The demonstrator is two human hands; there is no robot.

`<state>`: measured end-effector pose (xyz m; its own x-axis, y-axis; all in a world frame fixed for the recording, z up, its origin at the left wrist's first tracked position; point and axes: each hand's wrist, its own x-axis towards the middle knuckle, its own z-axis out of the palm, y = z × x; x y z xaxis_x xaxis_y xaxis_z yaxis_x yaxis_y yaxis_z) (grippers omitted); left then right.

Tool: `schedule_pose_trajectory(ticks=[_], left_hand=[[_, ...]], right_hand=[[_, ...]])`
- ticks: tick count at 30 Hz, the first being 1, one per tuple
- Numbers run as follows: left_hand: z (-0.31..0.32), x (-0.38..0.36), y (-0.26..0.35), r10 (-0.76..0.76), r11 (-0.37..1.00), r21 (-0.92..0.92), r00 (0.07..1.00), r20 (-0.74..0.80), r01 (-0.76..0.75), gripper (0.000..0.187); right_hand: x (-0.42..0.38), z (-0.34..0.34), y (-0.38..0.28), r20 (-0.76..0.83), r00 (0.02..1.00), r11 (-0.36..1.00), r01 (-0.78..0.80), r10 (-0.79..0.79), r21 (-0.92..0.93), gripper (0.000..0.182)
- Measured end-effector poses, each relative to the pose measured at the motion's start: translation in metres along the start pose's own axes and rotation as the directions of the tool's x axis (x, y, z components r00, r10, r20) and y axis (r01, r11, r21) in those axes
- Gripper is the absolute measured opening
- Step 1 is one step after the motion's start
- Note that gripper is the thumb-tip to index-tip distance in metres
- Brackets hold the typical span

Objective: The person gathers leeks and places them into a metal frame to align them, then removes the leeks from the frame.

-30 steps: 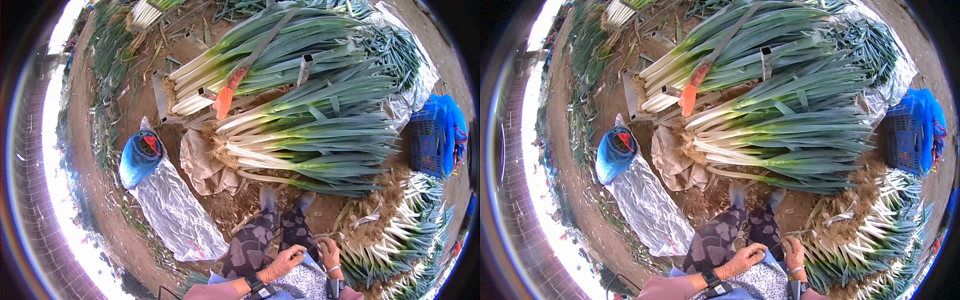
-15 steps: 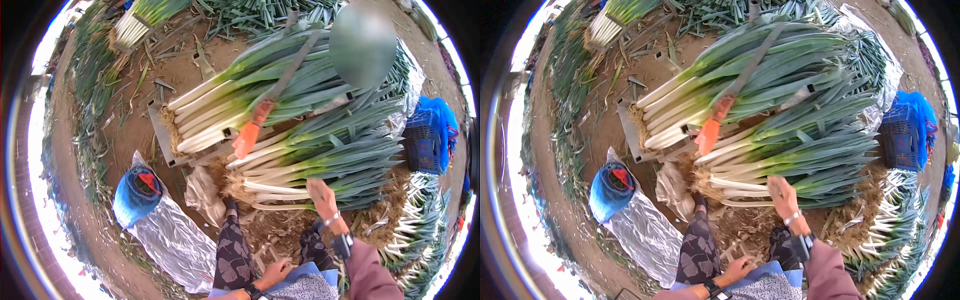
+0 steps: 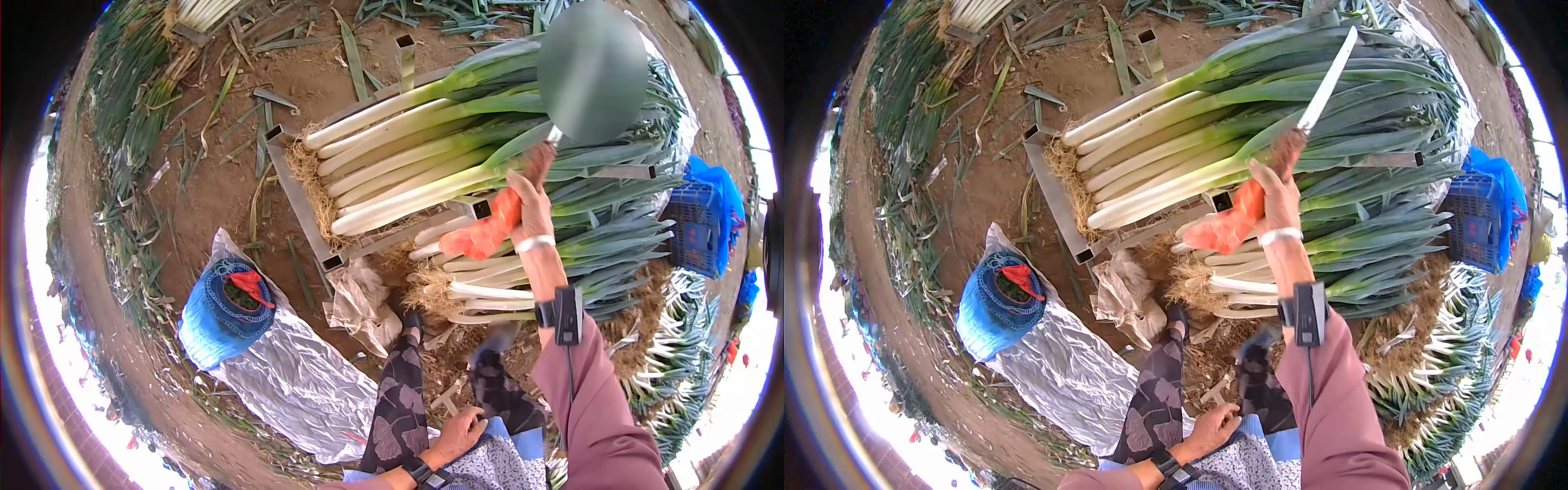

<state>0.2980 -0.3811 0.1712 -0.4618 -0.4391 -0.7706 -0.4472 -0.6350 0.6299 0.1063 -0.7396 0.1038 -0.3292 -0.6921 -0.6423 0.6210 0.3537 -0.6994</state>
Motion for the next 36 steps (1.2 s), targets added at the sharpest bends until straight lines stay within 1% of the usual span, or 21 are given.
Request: schedule_pose_trajectory(ticks=[3, 5, 7, 9, 11, 13, 15, 16, 17, 19, 20, 21, 23, 25, 26, 27, 31, 32, 33, 35, 36], left_hand=[[-0.001, 0.0, 0.002, 0.014, 0.999, 0.041, 1.0, -0.025, -0.013, 0.031], [0.0, 0.003, 0.005, -0.071, 0.987, -0.148, 0.992, -0.108, 0.054, 0.028], [-0.005, 0.01, 0.001, -0.047, 0.969, -0.246, 0.98, -0.195, -0.002, 0.026], [-0.023, 0.017, 0.026, -0.095, 0.957, -0.29, 0.95, -0.297, 0.005, 0.032], [-0.037, 0.025, 0.051, -0.049, 0.909, -0.415, 0.975, -0.219, -0.047, 0.039], [-0.032, 0.028, 0.066, -0.043, 0.909, -0.417, 0.993, -0.109, -0.006, 0.049], [-0.019, 0.026, 0.084, -0.135, 0.908, -0.391, 0.989, 0.063, 0.149, 0.046], [-0.019, 0.024, 0.087, -0.215, 0.949, -0.225, 0.976, 0.043, 0.219, 0.044], [-0.019, 0.025, 0.079, -0.304, 0.924, -0.261, 0.951, -0.057, 0.28, 0.038], [-0.029, 0.023, 0.082, -0.331, 0.882, -0.391, 0.936, -0.122, 0.261, 0.032], [-0.037, 0.024, 0.079, -0.338, 0.886, -0.381, 0.93, -0.143, 0.263, 0.029], [-0.046, 0.027, 0.078, -0.343, 0.89, -0.372, 0.925, -0.165, 0.264, 0.026], [-0.063, 0.035, 0.085, -0.412, 0.854, -0.415, 0.894, -0.176, 0.312, 0.023], [-0.081, 0.053, 0.082, -0.438, 0.886, -0.299, 0.851, -0.291, 0.354, 0.023], [-0.09, 0.064, 0.085, -0.446, 0.891, -0.255, 0.835, -0.322, 0.377, 0.022], [-0.104, 0.079, 0.077, -0.437, 0.899, -0.182, 0.834, -0.335, 0.398, 0.021], [-0.158, 0.129, 0.044, -0.223, 0.911, 0.202, 0.841, -0.493, 0.36, 0.025], [-0.204, 0.148, -0.018, -0.002, 0.798, 0.526, 0.873, -0.488, 0.296, 0.032], [-0.205, 0.156, -0.007, 0.27, 0.632, 0.758, 0.87, -0.413, 0.163, 0.041], [-0.239, 0.175, -0.027, 0.201, 0.624, 0.759, 0.901, -0.385, 0.185, 0.047], [-0.252, 0.177, -0.038, 0.179, 0.624, 0.752, 0.899, -0.4, 0.211, 0.047]], right_hand=[[-0.067, -0.035, 0.007, -0.018, 0.995, 0.994, 0.097, -0.098, -0.042, 0.015], [-0.127, -0.072, 0.024, -0.059, 0.998, 0.992, -0.011, 0.003, -0.124, 0.022], [-0.192, -0.12, 0.044, -0.169, 0.983, 0.965, -0.109, 0.069, -0.24, 0.024], [-0.261, -0.137, 0.048, -0.288, 0.956, 0.852, -0.197, 0.056, -0.485, 0.029], [-0.322, -0.162, 0.071, -0.131, 0.99, 0.753, -0.117, 0.041, -0.647, 0.038], [-0.361, -0.156, 0.094, -0.309, 0.86, 0.832, -0.488, 0.407, -0.263, 0.041], [-0.378, -0.145, 0.107, -0.235, 0.836, 0.816, -0.541, 0.496, -0.202, 0.045], [-0.385, -0.147, 0.121, -0.174, 0.867, 0.8, -0.498, 0.467, -0.334, 0.045], [-0.371, -0.142, 0.107, -0.017, 0.912, 0.793, -0.365, 0.409, -0.488, 0.049], [-0.364, -0.159, 0.123, 0.285, 0.858, 0.829, -0.246, 0.427, -0.502, 0.057], [-0.359, -0.164, 0.118, 0.315, 0.824, 0.739, -0.174, 0.471, -0.651, 0.055], [-0.35, -0.172, 0.116, 0.306, 0.832, 0.747, -0.18, 0.462, -0.64, 0.055], [-0.329, -0.198, 0.124, 0.413, 0.854, 0.763, 0.029, 0.316, -0.645, 0.045], [-0.302, -0.227, 0.143, 0.162, 0.976, 0.816, -0.027, 0.147, -0.577, 0.035], [-0.286, -0.246, 0.148, 0.019, 0.985, 0.857, -0.138, 0.17, -0.496, 0.031], [-0.267, -0.262, 0.145, -0.121, 0.971, 0.887, -0.238, 0.206, -0.397, 0.027], [-0.194, -0.305, 0.127, -0.447, 0.866, 0.943, -0.309, 0.225, -0.123, 0.022], [-0.176, -0.316, 0.135, -0.511, 0.834, 0.929, -0.332, 0.209, -0.162, 0.024], [-0.158, -0.33, 0.145, -0.577, 0.795, 0.916, -0.352, 0.184, -0.193, 0.026], [-0.128, -0.35, 0.161, -0.589, 0.797, 0.937, -0.295, 0.134, -0.185, 0.035], [-0.112, -0.351, 0.161, -0.581, 0.779, 0.945, -0.322, 0.235, -0.05, 0.041]])
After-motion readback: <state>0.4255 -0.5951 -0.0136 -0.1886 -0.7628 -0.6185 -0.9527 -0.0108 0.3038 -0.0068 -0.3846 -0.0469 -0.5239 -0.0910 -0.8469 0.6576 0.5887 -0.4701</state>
